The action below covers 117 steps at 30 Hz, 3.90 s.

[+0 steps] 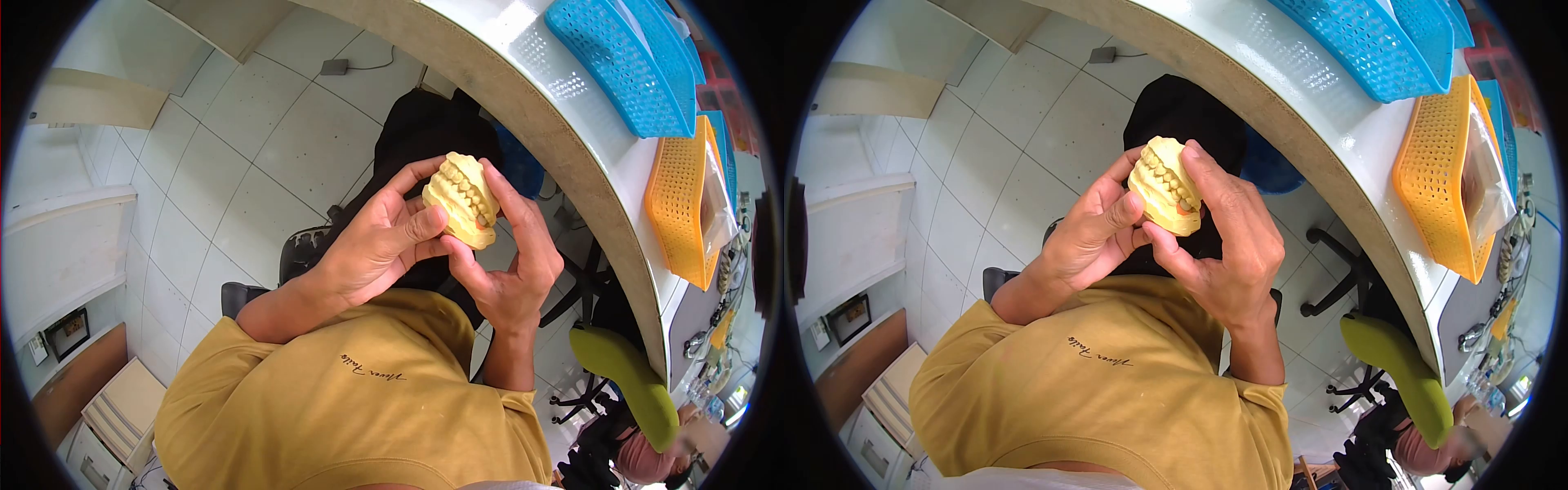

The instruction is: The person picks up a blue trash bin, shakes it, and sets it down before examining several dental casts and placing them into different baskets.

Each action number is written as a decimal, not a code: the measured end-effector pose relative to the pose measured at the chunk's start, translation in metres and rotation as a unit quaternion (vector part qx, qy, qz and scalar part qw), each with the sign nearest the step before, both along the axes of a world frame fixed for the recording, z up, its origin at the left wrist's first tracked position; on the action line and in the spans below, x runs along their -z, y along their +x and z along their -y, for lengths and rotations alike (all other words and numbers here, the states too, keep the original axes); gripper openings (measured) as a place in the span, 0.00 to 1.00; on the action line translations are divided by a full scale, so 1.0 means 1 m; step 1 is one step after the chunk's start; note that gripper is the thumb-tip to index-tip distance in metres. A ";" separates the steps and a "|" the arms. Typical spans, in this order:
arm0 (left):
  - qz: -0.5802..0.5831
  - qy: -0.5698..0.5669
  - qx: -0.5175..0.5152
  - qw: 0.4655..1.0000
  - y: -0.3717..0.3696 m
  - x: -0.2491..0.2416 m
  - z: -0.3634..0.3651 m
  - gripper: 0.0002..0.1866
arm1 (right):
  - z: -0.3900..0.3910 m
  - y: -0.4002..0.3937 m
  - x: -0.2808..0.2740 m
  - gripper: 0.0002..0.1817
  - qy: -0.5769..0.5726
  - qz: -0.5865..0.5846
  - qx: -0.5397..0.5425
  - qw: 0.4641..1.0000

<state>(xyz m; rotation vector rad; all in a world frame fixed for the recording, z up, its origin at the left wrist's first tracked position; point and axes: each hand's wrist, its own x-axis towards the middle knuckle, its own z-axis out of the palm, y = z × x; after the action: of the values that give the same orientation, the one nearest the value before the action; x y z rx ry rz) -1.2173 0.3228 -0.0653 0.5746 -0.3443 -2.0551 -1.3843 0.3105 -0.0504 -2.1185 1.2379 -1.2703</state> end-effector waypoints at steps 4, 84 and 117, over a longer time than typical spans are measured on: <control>0.003 0.002 0.003 1.000 0.000 0.000 0.000 0.31 | 0.001 0.000 0.002 0.32 -0.011 0.003 0.000 1.000; -0.030 -0.243 0.086 0.966 -0.088 -0.096 0.078 0.37 | 0.046 -0.139 -0.187 0.19 -0.052 0.051 0.118 0.990; -0.091 -0.363 0.042 0.926 -0.101 -0.085 0.085 0.34 | 0.019 -0.103 -0.150 0.21 -0.211 -0.259 0.068 0.940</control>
<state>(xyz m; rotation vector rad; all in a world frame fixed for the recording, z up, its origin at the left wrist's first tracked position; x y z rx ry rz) -1.3178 0.2380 0.0196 -0.0878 -0.9716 -1.8559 -1.4874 0.2911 0.1000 -2.8574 1.4298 -1.1486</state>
